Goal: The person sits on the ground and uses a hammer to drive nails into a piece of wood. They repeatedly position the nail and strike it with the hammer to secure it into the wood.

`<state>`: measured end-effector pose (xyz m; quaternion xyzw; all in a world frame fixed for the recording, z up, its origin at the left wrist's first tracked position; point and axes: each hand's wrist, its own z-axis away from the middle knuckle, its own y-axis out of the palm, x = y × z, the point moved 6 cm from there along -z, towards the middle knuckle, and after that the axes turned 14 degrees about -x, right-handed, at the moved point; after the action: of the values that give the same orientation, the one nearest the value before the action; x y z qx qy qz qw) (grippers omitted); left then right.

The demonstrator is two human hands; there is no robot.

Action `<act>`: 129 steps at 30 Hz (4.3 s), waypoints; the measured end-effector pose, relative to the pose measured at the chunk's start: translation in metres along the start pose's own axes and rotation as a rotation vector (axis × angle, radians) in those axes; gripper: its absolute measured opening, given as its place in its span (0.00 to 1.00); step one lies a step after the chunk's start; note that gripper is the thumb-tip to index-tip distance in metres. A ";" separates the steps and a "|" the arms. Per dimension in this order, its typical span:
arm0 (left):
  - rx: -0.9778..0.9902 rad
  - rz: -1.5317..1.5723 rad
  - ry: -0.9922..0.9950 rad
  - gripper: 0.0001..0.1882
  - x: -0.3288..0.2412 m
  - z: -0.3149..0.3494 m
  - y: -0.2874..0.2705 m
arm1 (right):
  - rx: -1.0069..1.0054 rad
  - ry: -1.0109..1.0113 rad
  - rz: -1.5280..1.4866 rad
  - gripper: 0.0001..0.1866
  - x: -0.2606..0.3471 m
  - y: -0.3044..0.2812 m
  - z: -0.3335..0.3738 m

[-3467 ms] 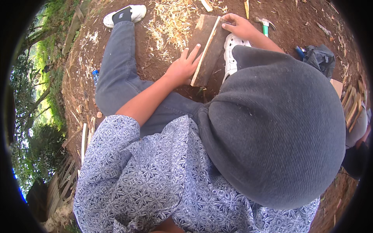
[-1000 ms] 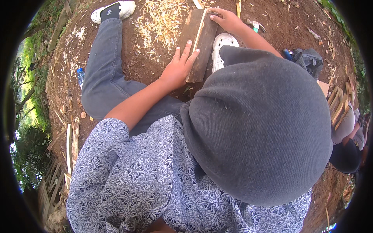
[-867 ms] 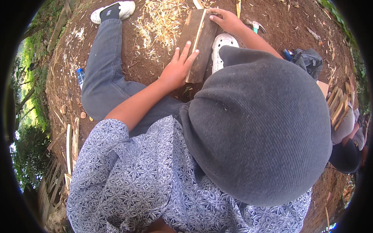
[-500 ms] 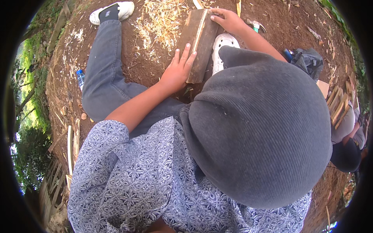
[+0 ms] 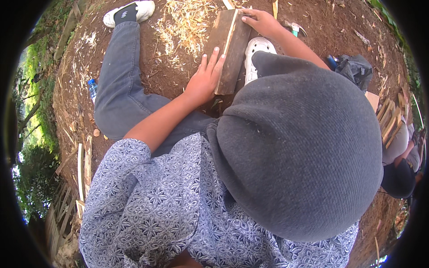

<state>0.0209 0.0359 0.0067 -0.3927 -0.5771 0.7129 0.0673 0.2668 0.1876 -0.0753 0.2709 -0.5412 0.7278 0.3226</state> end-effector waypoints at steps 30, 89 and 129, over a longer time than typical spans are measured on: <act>0.076 -0.087 0.023 0.43 -0.006 0.011 0.009 | -0.026 -0.016 0.011 0.24 0.013 -0.009 0.002; 0.055 -0.023 -0.151 0.55 -0.025 0.008 0.010 | -0.652 0.348 -0.363 0.14 0.071 -0.380 0.249; 0.079 -0.037 -0.237 0.51 -0.032 -0.005 0.012 | -0.729 0.632 -0.767 0.11 0.106 -0.010 0.133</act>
<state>0.0499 0.0181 0.0112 -0.2917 -0.5599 0.7750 0.0271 0.2127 0.0798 0.0453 0.0899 -0.4974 0.3731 0.7780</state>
